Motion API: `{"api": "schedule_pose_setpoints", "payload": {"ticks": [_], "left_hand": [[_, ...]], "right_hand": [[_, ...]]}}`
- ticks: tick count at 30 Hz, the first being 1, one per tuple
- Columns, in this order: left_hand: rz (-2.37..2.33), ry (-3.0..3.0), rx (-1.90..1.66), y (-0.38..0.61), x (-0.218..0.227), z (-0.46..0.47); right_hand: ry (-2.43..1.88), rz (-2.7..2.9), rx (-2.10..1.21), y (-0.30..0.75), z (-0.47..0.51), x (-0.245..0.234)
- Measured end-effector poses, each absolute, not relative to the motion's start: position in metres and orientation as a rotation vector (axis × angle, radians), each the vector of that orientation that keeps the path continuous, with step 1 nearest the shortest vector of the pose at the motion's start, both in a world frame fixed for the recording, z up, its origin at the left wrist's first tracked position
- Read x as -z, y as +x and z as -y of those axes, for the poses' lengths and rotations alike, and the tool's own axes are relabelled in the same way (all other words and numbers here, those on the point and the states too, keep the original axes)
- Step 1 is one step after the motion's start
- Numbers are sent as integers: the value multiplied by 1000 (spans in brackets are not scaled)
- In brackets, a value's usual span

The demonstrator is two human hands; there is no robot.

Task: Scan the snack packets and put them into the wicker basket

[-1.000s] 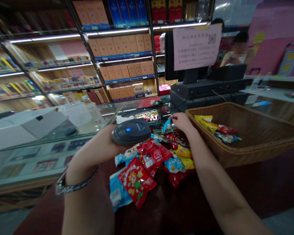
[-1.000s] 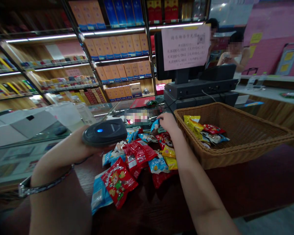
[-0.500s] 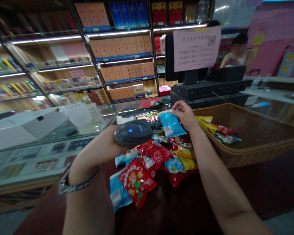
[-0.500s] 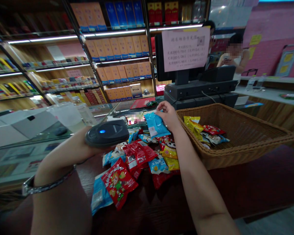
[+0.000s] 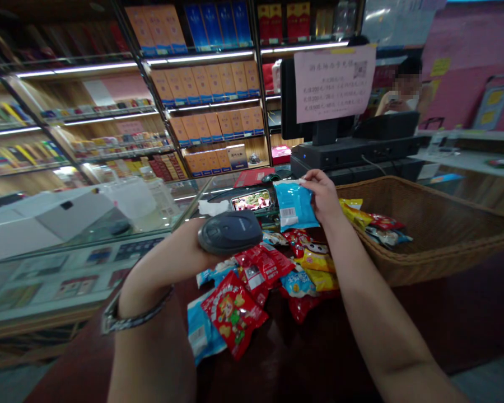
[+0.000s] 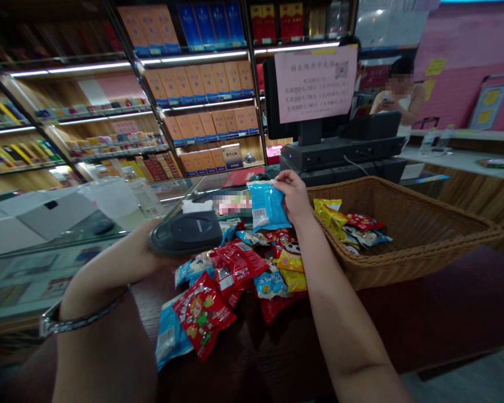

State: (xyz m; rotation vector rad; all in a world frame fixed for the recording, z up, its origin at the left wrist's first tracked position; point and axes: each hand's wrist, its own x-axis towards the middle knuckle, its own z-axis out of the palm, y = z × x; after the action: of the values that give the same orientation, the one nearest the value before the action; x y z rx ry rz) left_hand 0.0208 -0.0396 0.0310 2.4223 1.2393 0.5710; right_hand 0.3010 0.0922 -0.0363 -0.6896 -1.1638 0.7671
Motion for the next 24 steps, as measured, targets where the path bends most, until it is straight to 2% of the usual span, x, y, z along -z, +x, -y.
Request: {"api": "schedule_pose_setpoints", "payload": {"ticks": [3,8,11,19,22,24], "left_hand": [[-1209,2414,-612,23,-32,41],[-1257,2352,-659,19,-32,39],[-1245,2371,-694,17,-32,39],[-1221,2390,-684,21,-32,40],[-1216,2389,-685,20,-33,41],[-1230,2384,-674,18,-32,41]], "right_hand": [[-778,1121,-603,308,-93,33],[-1061,954,-23,336,-79,17],[-1155,863,174,349,-66,10],[-1439,763,155,350,-78,19],[-1366,973,73,344,-73,16],[-1281,1239,-131,334,-65,14]]}}
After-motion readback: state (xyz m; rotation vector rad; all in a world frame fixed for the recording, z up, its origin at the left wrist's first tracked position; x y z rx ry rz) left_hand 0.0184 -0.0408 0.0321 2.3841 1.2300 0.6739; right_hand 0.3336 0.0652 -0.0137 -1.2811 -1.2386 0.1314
